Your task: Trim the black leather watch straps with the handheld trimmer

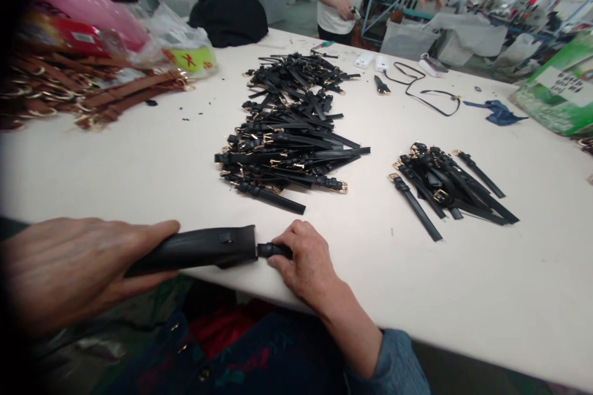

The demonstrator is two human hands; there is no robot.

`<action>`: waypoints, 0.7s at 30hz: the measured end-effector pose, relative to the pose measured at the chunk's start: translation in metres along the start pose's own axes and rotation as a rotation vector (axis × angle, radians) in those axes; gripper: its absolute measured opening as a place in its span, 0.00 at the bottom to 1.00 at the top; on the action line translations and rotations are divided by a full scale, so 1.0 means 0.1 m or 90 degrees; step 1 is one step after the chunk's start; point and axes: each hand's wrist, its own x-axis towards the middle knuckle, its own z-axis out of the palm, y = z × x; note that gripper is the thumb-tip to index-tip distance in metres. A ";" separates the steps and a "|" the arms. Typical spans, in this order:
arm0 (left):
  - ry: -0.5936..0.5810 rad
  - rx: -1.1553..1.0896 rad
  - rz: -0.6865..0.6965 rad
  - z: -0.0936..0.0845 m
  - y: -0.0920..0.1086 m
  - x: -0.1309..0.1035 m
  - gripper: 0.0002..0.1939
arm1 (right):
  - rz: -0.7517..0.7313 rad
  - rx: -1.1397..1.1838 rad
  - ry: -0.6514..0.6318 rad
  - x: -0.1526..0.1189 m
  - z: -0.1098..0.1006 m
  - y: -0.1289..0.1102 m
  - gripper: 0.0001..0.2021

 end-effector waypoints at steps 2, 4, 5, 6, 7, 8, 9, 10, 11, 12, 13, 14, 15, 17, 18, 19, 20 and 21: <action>-0.037 0.076 0.052 -0.04 0.07 0.03 0.20 | 0.010 -0.005 0.000 0.01 0.00 0.00 0.10; -0.063 0.111 0.063 -0.09 0.14 0.06 0.20 | 0.011 -0.006 0.005 0.01 0.00 0.02 0.10; -0.072 0.119 0.054 -0.10 0.18 0.08 0.21 | 0.008 -0.006 0.011 0.01 0.00 0.02 0.10; -0.079 0.124 0.041 -0.10 0.20 0.08 0.21 | 0.006 -0.006 0.016 0.01 0.00 0.03 0.10; -0.079 0.126 0.029 -0.09 0.21 0.09 0.21 | 0.005 -0.006 0.021 0.01 0.00 0.03 0.10; -0.074 0.123 0.024 -0.06 0.21 0.09 0.21 | 0.003 -0.007 0.025 0.01 0.00 0.04 0.10; -0.060 0.117 0.022 -0.02 0.20 0.10 0.22 | 0.003 -0.008 0.028 0.02 0.01 0.04 0.09; -0.043 0.111 0.018 0.03 0.18 0.11 0.23 | 0.002 -0.009 0.030 0.02 0.01 0.04 0.09; -0.024 0.105 0.012 0.09 0.16 0.12 0.24 | 0.002 -0.009 0.029 0.02 0.01 0.04 0.09; -0.007 0.097 0.007 0.13 0.13 0.13 0.26 | 0.002 -0.010 0.026 0.02 0.01 0.03 0.09; 0.005 0.088 0.000 0.17 0.11 0.14 0.26 | 0.002 -0.011 0.022 0.02 0.01 0.03 0.09; 0.010 0.080 -0.007 0.19 0.08 0.15 0.27 | 0.003 -0.013 0.017 0.02 0.01 0.02 0.09; 0.008 0.074 -0.017 0.20 0.04 0.15 0.28 | 0.002 -0.013 0.013 0.02 0.00 0.02 0.09; 0.001 0.072 -0.046 0.18 -0.05 0.11 0.28 | 0.000 -0.014 0.011 0.01 0.00 0.01 0.10; -0.001 0.072 -0.057 0.17 -0.09 0.07 0.28 | 0.000 -0.013 0.011 0.01 0.00 0.02 0.10; -0.005 0.074 -0.068 0.15 -0.15 0.03 0.28 | -0.001 -0.012 0.013 0.01 0.00 0.02 0.10; -0.010 0.073 -0.078 0.14 -0.20 -0.02 0.28 | -0.001 -0.010 0.015 0.00 0.00 0.02 0.10; -0.011 0.062 -0.086 0.13 -0.24 -0.07 0.28 | -0.001 -0.007 0.016 0.00 0.01 0.02 0.10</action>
